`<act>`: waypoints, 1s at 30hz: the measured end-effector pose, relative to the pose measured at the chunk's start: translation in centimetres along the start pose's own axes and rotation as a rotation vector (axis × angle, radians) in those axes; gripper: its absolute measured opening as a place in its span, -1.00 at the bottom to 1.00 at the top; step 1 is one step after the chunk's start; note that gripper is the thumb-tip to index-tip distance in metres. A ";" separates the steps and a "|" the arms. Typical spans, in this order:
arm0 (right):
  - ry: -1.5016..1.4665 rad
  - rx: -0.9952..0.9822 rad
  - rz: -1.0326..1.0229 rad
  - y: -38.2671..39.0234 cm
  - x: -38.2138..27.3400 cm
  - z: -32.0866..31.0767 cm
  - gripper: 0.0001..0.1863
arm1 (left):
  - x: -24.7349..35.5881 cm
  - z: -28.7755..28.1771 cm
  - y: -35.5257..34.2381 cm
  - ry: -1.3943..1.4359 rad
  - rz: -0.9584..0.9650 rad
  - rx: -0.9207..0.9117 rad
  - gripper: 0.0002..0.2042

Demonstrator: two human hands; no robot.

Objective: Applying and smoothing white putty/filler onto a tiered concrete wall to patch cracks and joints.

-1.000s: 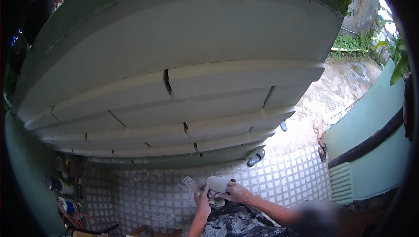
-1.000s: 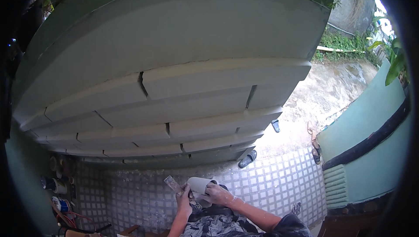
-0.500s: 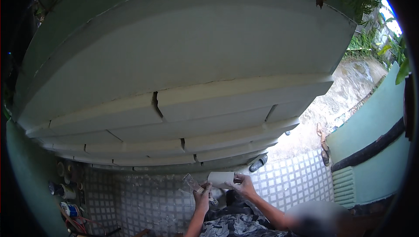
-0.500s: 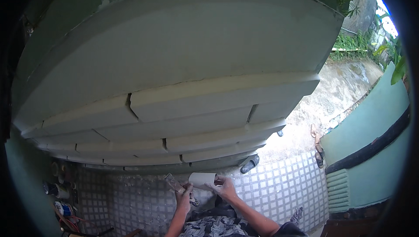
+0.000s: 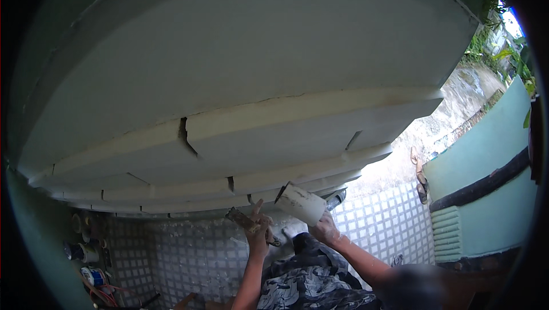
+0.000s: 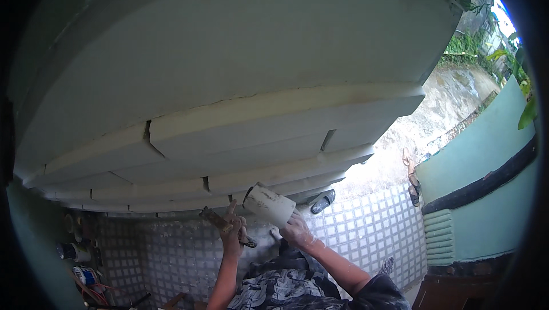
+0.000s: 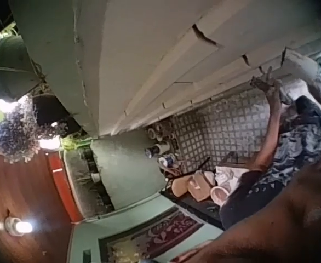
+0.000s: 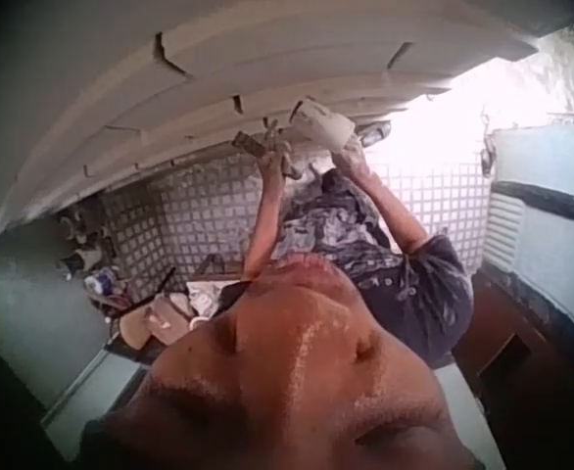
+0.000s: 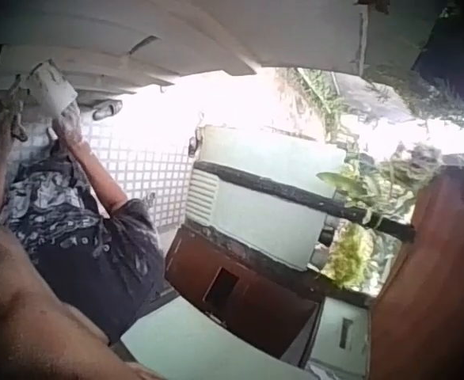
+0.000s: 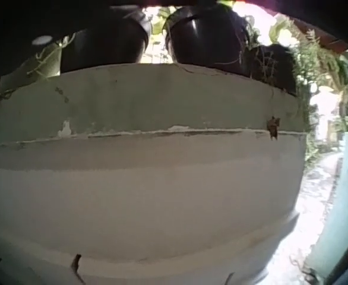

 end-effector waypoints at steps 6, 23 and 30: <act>0.215 0.099 0.008 -1.0 1.2 1.3 -0.77 | -1.3 -3.7 0.5 -0.074 -0.006 0.106 -0.70; 0.172 0.076 -0.124 -4.7 -2.0 9.6 -0.58 | 2.5 -13.3 8.2 -0.098 0.102 0.365 -0.75; -0.382 0.127 0.689 -5.2 -4.5 7.3 -0.71 | 6.9 -11.0 11.2 -0.150 0.219 0.364 -0.64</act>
Point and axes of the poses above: each hand's wrist, its own y-axis away from the middle knuckle, its own z-axis out of the palm, x = y × z, the point moved 6 cm from there along -y, towards the middle knuckle, and after that the axes turned 13 degrees about x, right-handed, at the moved point
